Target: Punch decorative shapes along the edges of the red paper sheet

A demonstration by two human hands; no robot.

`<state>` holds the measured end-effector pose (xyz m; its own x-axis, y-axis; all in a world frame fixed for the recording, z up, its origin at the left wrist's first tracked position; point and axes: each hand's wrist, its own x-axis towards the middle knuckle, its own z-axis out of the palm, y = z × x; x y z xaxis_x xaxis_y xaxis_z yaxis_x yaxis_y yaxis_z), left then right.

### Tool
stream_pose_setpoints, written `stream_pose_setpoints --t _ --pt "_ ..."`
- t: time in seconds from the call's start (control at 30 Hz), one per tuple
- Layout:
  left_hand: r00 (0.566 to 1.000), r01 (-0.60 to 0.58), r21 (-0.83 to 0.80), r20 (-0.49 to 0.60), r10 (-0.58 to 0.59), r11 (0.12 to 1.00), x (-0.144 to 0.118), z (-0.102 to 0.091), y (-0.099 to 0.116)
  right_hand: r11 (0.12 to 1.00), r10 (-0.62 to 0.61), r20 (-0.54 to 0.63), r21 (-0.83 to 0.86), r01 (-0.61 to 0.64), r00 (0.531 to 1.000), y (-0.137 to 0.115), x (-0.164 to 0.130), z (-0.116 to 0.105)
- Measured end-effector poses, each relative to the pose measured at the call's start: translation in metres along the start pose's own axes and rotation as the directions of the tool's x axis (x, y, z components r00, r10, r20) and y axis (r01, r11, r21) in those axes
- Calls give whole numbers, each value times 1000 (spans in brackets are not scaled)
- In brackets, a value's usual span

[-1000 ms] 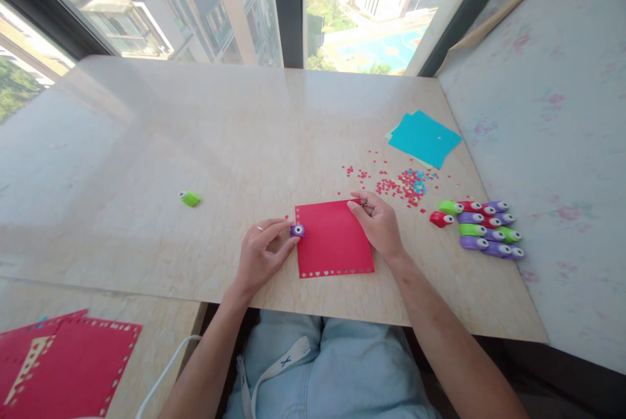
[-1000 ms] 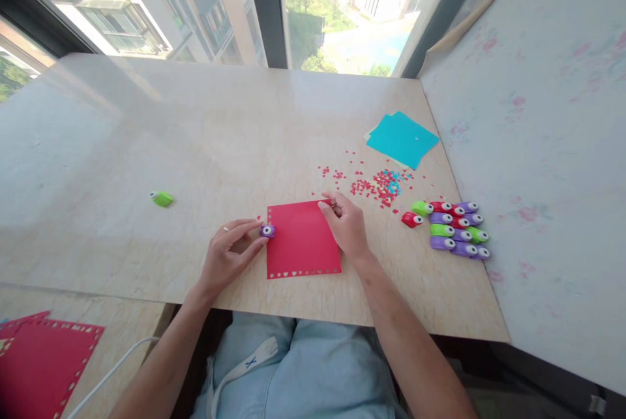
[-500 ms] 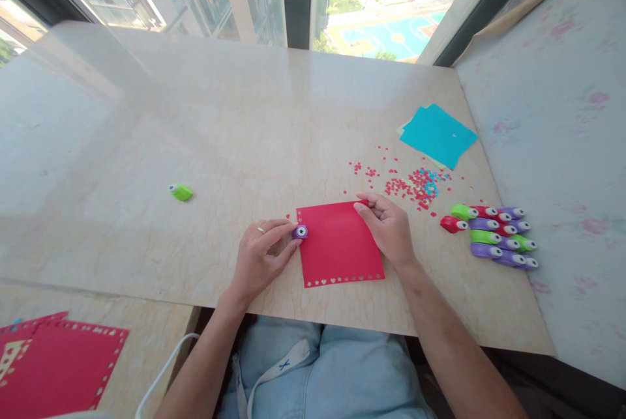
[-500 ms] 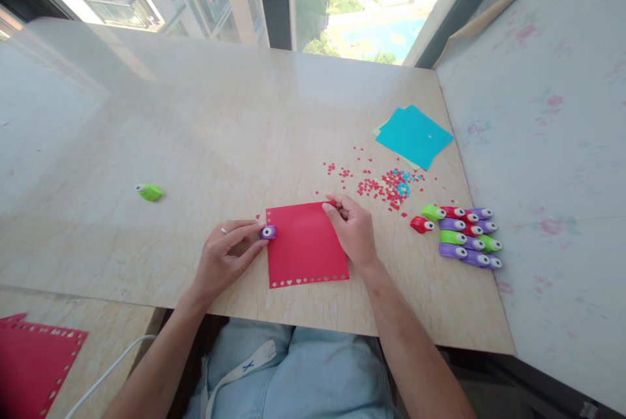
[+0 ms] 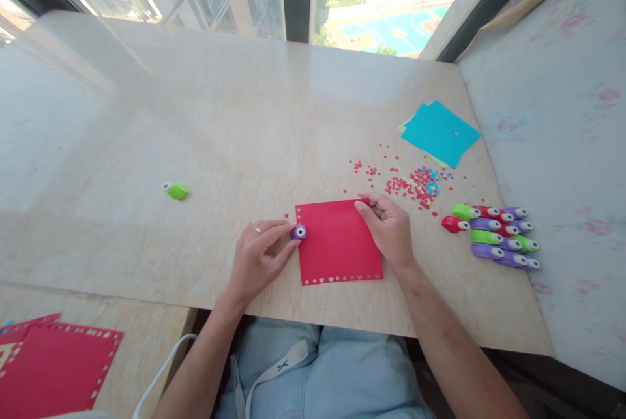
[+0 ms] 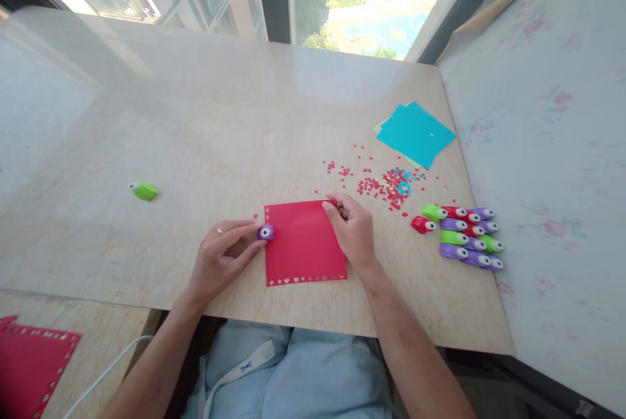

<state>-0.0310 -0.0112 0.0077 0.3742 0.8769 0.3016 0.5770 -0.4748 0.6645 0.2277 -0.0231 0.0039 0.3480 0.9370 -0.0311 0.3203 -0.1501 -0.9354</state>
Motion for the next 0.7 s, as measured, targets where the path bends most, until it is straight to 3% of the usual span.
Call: stream_pose_setpoints --t 0.27,0.5,0.57,0.63,0.7 --pt "998 64 -55 -22 -65 996 -2 -1 2 1000 -9 3 -7 9 1000 2 1 0" --pt "964 214 -191 -118 -238 958 -2 -3 7 1000 -24 14 -15 24 1000 0 2 0" --pt "943 311 -222 -53 -330 924 0 -7 8 999 -29 18 -22 30 999 0 2 1" --pt "902 431 -244 95 -421 869 6 -14 9 999 -36 23 -29 36 999 0 2 1" --pt "816 565 -242 306 -491 789 15 -23 9 999 -38 27 -38 39 999 0 2 1"
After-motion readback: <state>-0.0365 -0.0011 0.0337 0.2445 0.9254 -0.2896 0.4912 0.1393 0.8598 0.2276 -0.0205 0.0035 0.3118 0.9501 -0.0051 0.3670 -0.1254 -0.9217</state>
